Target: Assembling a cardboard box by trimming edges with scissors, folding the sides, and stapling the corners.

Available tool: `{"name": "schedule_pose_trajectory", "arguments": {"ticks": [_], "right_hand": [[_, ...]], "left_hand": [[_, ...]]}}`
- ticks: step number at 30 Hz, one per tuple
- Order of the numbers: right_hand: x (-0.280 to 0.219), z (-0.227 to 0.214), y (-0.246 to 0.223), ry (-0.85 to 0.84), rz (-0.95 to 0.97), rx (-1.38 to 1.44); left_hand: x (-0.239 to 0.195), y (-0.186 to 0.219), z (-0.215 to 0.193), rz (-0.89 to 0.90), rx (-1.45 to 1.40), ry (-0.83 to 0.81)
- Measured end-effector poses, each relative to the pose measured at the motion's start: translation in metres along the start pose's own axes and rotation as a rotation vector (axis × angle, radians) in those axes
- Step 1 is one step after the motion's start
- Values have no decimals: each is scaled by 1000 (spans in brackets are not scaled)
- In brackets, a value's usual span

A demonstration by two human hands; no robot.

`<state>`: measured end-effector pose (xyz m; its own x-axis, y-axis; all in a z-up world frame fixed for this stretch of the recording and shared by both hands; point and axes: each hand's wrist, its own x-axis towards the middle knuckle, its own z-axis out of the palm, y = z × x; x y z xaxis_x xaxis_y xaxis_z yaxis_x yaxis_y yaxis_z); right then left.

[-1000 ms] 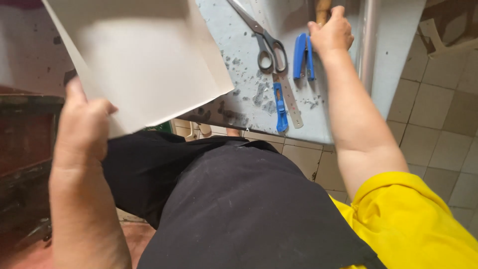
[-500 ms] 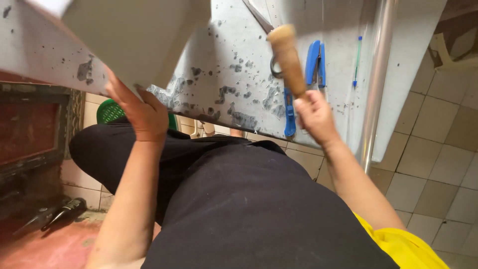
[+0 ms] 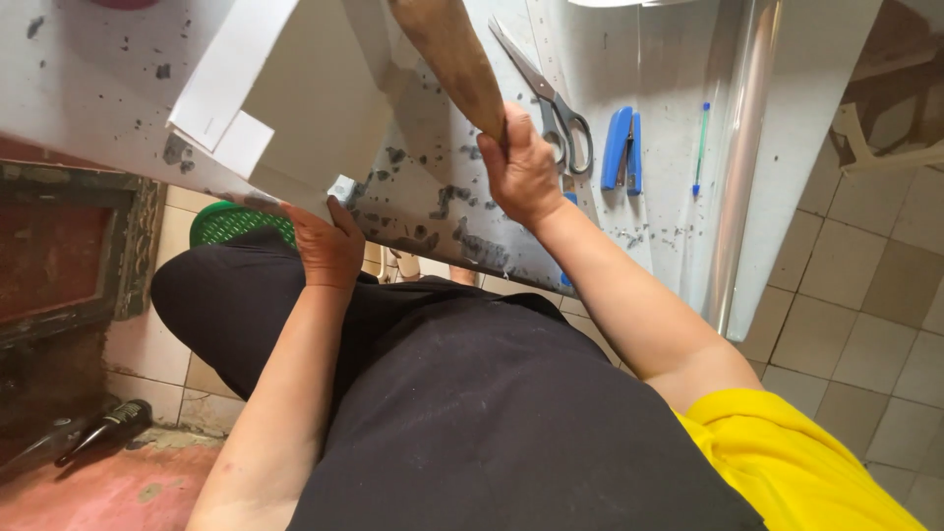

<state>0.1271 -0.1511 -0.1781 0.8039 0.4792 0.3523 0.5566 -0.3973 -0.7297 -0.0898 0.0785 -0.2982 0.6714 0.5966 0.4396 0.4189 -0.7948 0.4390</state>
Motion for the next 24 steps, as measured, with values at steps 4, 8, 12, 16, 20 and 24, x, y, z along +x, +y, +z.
{"name": "schedule_pose_trajectory", "arguments": {"ticks": [4,8,12,16,20,24], "right_hand": [[29,10,-1,-595,381,-333],[32,-8,-32,-545,414,-280],[17,-25,-32,-434,378,-155],[15,-41,-52,-439,335,-71],[12,-42,-38,-402,337,-127],[-3,-30,1,-473,503,-269]], "left_hand": [[11,8,-17,-1,-12,-52],[63,53,-65,-20,-256,-56],[152,107,-155,166,-281,-24],[227,163,-263,188,-179,-161],[239,155,-264,359,-159,-320],[189,110,-201,-99,-332,-462]]}}
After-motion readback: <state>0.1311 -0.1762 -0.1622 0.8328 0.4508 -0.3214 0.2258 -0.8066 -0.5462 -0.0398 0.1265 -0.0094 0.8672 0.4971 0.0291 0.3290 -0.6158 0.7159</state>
